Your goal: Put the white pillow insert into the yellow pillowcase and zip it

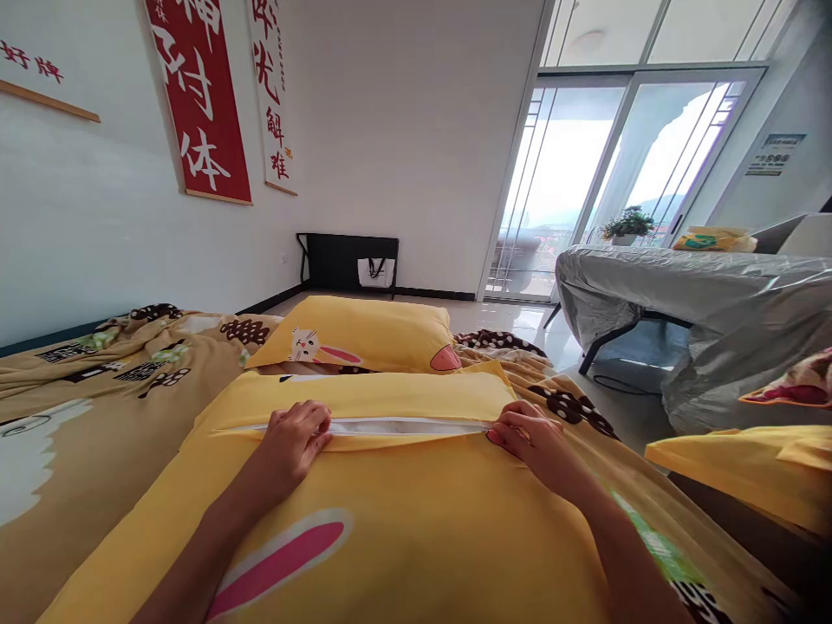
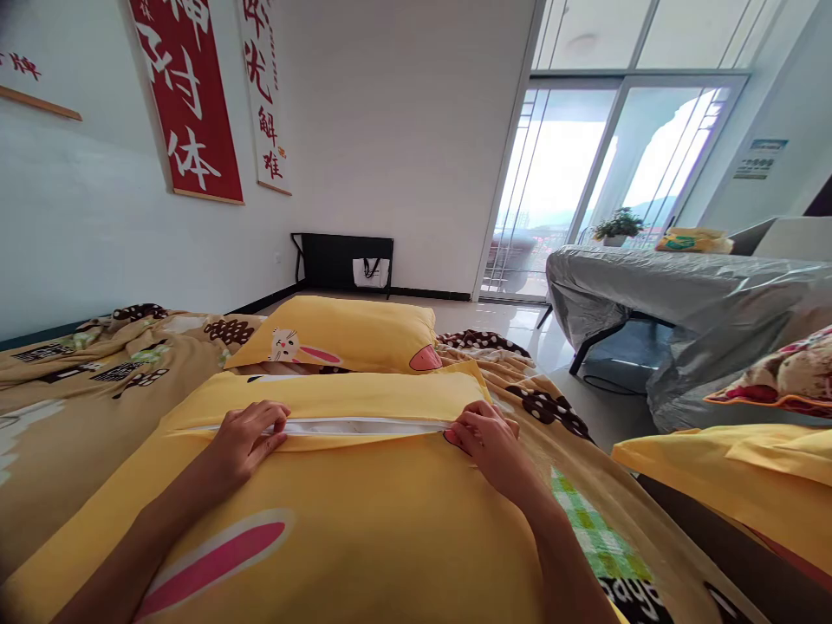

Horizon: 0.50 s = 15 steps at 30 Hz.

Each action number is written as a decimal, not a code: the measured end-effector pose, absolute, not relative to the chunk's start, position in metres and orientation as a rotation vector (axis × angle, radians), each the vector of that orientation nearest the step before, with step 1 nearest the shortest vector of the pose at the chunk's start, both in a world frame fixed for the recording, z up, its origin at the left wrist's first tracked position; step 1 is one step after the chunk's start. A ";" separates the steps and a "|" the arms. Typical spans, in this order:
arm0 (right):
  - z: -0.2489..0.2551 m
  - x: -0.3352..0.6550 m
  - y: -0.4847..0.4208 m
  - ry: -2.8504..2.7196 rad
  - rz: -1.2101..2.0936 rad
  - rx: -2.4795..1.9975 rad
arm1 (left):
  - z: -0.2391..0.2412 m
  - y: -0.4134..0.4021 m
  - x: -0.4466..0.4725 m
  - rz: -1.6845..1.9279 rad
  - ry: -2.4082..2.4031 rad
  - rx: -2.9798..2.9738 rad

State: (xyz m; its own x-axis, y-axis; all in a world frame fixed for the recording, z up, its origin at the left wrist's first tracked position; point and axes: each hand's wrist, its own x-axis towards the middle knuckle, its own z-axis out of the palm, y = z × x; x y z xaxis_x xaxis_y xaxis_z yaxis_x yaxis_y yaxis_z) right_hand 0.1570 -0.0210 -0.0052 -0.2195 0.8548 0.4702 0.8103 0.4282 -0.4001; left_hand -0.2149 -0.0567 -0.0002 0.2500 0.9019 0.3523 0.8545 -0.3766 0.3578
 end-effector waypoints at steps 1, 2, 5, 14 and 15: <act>-0.005 0.158 -0.021 -2.054 0.062 -1.411 | 0.000 -0.057 -0.215 0.779 1.701 2.407; -0.004 0.160 -0.021 -2.071 0.043 -1.416 | 0.000 -0.056 -0.215 0.781 1.701 2.408; -0.001 0.163 -0.024 -2.135 0.031 -1.373 | 0.000 -0.057 -0.214 0.790 1.701 2.412; 0.005 0.160 -0.032 -2.285 -0.040 -1.333 | 0.000 -0.056 -0.215 0.753 1.707 2.406; 0.005 0.159 -0.032 -2.303 -0.062 -1.346 | 0.000 -0.056 -0.215 0.753 1.710 2.404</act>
State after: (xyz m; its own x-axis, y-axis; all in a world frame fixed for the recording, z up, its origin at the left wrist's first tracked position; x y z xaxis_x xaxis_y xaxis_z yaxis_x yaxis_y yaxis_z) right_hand 0.1587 -0.0320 0.0050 -0.4091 0.8124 0.4156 0.8336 0.5179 -0.1919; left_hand -0.2152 -0.0556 0.0000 0.2488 0.9086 0.3354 0.8609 -0.3662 0.3533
